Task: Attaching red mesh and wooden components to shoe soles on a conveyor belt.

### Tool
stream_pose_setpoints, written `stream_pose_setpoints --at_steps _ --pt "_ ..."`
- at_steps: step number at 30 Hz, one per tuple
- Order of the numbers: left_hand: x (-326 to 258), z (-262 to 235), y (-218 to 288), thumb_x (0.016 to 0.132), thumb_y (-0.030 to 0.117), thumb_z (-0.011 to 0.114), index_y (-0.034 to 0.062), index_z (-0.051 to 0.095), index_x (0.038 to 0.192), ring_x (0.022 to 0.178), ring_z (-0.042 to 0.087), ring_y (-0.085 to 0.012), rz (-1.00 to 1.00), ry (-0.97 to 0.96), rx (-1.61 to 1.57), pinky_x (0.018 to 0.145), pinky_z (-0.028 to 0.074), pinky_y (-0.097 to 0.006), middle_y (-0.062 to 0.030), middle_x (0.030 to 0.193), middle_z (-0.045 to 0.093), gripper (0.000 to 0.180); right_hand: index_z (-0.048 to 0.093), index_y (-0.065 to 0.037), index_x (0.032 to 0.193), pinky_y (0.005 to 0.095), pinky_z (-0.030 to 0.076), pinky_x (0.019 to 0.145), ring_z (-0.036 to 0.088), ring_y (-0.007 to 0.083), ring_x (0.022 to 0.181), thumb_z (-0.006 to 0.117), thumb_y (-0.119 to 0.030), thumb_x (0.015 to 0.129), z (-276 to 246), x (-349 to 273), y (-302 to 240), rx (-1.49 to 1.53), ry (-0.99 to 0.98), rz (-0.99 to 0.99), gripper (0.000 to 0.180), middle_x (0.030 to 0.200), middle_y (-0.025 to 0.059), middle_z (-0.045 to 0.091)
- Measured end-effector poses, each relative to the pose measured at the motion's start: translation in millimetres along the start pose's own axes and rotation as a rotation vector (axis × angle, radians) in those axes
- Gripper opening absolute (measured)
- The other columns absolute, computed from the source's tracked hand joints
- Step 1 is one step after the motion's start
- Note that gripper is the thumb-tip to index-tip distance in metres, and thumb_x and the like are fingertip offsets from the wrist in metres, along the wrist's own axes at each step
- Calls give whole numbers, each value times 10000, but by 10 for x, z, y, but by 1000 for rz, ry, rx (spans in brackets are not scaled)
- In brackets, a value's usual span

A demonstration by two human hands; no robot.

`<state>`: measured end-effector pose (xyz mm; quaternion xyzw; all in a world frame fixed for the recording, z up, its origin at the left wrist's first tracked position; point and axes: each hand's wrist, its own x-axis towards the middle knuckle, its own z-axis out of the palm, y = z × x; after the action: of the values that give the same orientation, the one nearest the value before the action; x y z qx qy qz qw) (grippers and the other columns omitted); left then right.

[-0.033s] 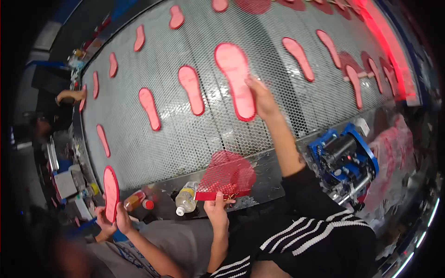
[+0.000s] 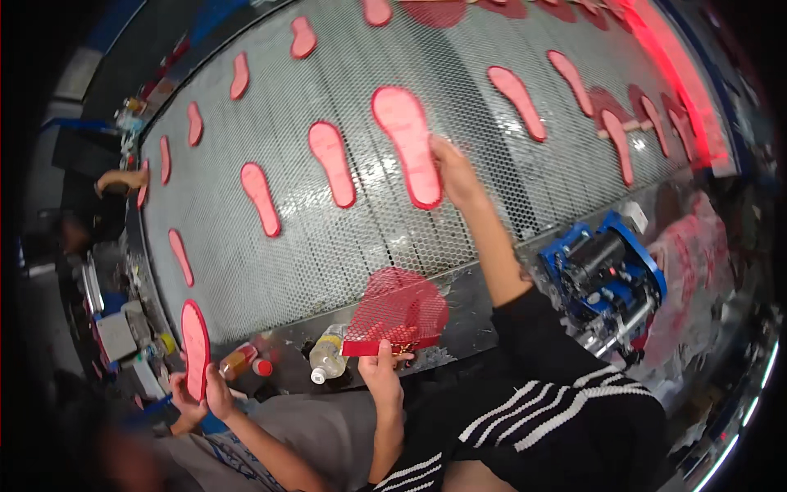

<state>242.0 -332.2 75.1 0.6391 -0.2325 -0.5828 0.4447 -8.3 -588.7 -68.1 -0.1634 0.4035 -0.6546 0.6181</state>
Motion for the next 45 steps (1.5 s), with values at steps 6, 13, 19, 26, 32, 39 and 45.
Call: stream_pose_setpoints --at_steps 6,13,19,26,32,39,45 --pt "-12 -48 -6 1022 126 506 -42 530 1006 742 664 -184 43 -53 -14 637 619 -346 -106 932 628 171 627 22 1186 349 511 859 660 232 977 617 -268 932 -573 -1050 336 -854 374 -194 386 1106 161 690" --pt "32 90 -84 969 25 462 -117 481 1203 1062 649 -277 -99 -397 60 857 594 -376 -174 1185 597 275 252 -82 1536 347 512 914 600 205 1098 672 -275 925 196 -3030 38 -918 -408 -224 766 1401 162 488" --pt "-127 334 40 913 6 446 -59 224 1527 1431 341 -297 -164 -898 -144 1013 505 -416 -213 1575 270 656 84 -101 1581 328 505 932 529 179 1201 683 -198 918 360 -3490 -277 -465 -284 63 898 1398 97 447" --pt "-179 868 428 959 144 536 -29 372 1467 1337 478 -301 75 -912 -53 1020 495 -428 -172 1464 455 561 370 -20 1441 343 492 974 602 195 1114 440 -55 967 216 -2839 -678 119 31 -172 480 1292 85 567" --pt "-66 1207 461 964 136 539 -31 458 1374 1184 599 -310 189 -715 -10 962 520 -412 -197 1389 506 450 519 -56 1099 310 517 763 586 164 800 458 -100 929 -643 -1522 -1536 329 293 -456 186 926 32 589" --pt "338 1435 131 966 110 546 -21 452 1362 1094 643 -280 59 -565 104 912 538 -377 -196 1321 551 428 547 -39 1002 390 495 813 581 238 898 571 -175 858 -2455 -170 -1932 297 793 -502 200 968 88 572" --pt "646 1421 -139 963 73 521 -26 441 1352 1053 654 -269 -93 -420 223 900 546 -376 -200 1294 568 409 555 31 1232 505 392 1040 501 438 1204 651 -250 832 -3504 562 -1702 -1073 1388 -310 498 1224 241 588"
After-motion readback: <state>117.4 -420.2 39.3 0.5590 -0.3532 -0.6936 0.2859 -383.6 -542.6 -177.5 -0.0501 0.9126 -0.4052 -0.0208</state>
